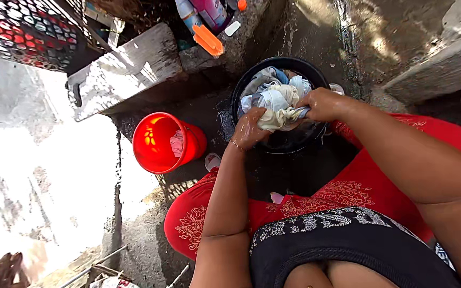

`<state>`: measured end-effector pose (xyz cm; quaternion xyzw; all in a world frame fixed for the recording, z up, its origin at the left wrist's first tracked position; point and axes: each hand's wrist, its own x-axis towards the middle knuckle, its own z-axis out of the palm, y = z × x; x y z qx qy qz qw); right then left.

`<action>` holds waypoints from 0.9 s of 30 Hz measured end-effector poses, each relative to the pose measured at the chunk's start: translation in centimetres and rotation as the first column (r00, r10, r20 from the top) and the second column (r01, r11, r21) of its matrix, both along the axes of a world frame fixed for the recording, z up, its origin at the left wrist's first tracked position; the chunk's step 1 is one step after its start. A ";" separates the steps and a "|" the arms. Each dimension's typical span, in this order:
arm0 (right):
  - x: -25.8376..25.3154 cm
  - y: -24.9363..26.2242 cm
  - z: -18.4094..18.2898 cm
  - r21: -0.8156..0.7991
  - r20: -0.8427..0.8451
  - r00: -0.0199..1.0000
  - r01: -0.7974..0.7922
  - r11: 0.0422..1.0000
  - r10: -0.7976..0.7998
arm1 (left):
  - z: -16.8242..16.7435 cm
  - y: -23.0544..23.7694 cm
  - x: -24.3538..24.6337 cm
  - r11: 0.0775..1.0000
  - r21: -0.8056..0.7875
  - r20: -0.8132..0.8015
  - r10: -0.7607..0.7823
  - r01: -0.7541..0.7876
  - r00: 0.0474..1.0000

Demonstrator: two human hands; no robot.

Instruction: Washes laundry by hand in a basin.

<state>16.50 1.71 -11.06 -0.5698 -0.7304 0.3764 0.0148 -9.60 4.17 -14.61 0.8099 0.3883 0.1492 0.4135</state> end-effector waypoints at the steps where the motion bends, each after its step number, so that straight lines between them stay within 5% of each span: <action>1: -0.4 0.4 -1.9 -0.067 0.057 0.998 0.023 0.997 -0.019 | -1.5 0.5 0.0 0.999 -0.034 -0.117 -0.046 0.042 0.992; 5: -2.1 0.9 -11.5 -0.316 0.124 0.991 0.001 0.949 0.040 | -9.2 0.9 2.0 0.957 -0.288 -0.483 -0.179 0.037 0.857; 9: -2.7 0.9 -20.6 -0.425 0.144 0.988 0.012 0.905 0.055 | -14.7 0.1 4.6 0.884 -0.457 -0.652 -0.260 -0.096 0.713; 15: -3.9 0.9 -23.0 -0.555 0.363 0.931 0.243 0.795 -0.031 | -20.4 1.5 5.6 0.852 -0.516 -0.702 -0.358 -0.093 0.616; 18: -4.4 0.4 -23.4 -0.578 0.433 0.901 0.293 0.762 -0.018 | -20.8 2.3 5.8 0.795 -0.596 -0.695 -0.440 -0.113 0.568; 21: -4.4 -0.6 -23.9 -0.595 0.456 0.890 0.284 0.752 0.025 | -19.1 1.8 5.7 0.745 -0.619 -0.691 -0.366 -0.249 0.623; 25: -4.7 -0.5 -23.7 -0.566 0.439 0.898 0.288 0.773 -0.014 | -16.6 5.6 7.2 0.657 -0.753 -0.535 -0.644 0.037 0.547; 27: -4.6 -0.7 -23.5 -0.579 0.430 0.902 0.255 0.774 0.025 | -13.8 7.9 7.5 0.638 -0.767 -0.481 -0.637 0.062 0.603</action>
